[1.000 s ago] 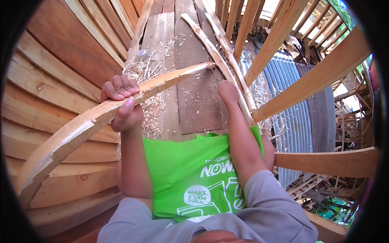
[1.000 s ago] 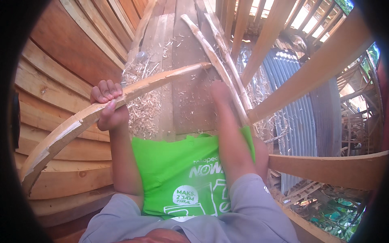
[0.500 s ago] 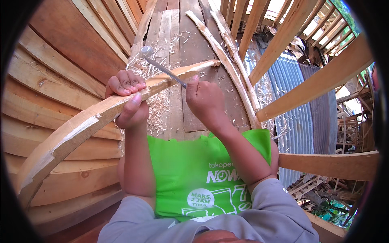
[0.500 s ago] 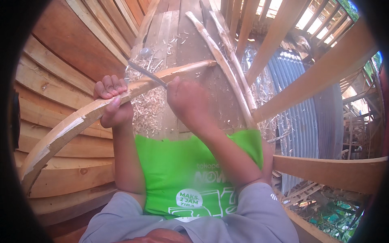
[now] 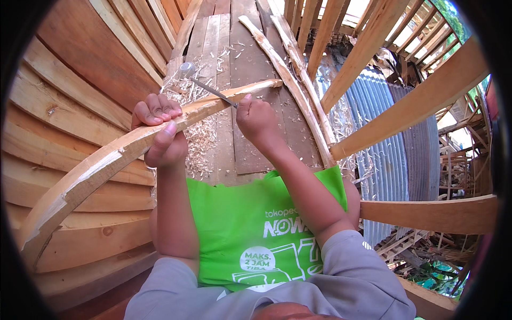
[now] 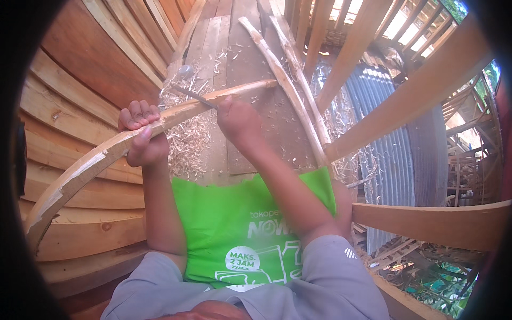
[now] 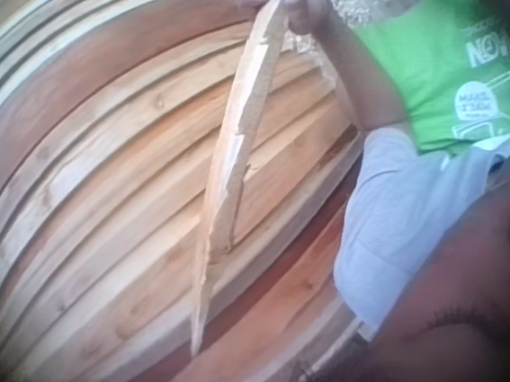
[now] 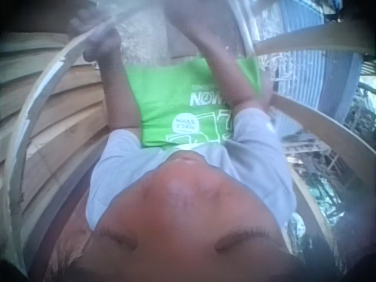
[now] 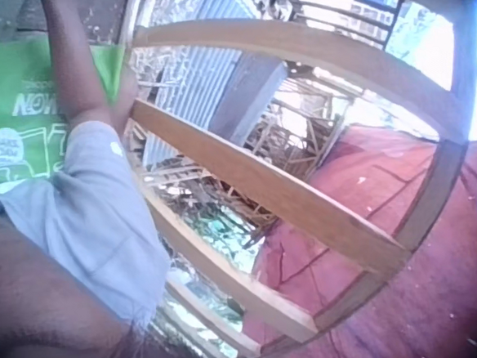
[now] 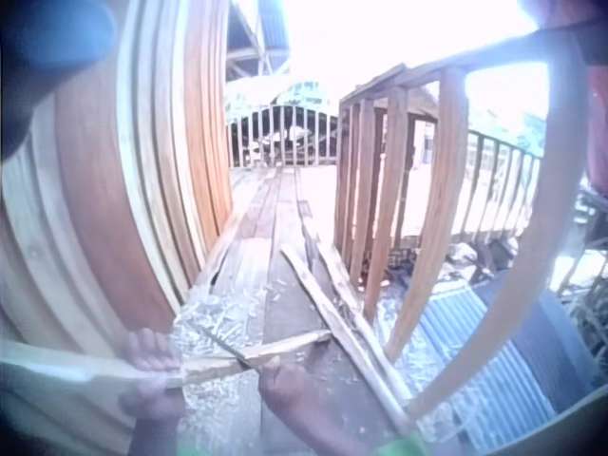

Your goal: The person holds a curved wooden piece and uses a knife to shave and shape its surface. Wood shavings accumulate on the workbench as the person repeatedly scrapes along the length of the piece.

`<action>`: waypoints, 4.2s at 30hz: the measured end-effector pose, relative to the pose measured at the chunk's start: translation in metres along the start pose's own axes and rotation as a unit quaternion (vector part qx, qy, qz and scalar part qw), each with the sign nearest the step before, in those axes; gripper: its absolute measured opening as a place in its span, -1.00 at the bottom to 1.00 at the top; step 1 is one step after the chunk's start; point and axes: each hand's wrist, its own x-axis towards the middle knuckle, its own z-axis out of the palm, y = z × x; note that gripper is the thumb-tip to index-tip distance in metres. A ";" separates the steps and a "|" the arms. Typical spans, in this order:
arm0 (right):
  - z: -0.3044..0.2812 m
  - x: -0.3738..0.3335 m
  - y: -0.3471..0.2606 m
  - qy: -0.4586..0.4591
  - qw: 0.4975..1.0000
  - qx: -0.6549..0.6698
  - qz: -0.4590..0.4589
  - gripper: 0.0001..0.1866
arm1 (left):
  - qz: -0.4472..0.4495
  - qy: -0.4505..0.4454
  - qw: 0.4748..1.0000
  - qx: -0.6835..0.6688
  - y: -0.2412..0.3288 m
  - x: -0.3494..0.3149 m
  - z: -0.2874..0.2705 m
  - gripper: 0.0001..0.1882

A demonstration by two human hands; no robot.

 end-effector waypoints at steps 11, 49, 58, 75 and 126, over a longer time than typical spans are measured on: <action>0.020 0.006 0.016 0.131 0.985 -0.067 -0.084 -0.42 | -0.001 0.024 1.000 0.006 0.002 0.000 -0.001 -0.76; -0.027 -0.007 -0.014 -0.073 0.982 0.161 -0.060 -0.67 | 0.007 0.001 1.000 0.011 0.002 0.000 -0.002 -0.79; -0.002 0.002 0.012 -0.154 0.976 0.156 -0.014 -0.62 | -0.021 -0.114 0.992 0.055 0.011 0.004 -0.020 -0.72; 0.006 -0.010 -0.018 0.034 0.999 -0.027 0.025 -0.32 | 0.073 0.083 0.994 0.019 0.044 0.003 0.017 -0.84; 0.011 0.003 0.023 0.046 0.997 -0.011 0.056 -0.33 | 0.060 0.069 0.996 0.003 0.040 0.006 0.015 -0.87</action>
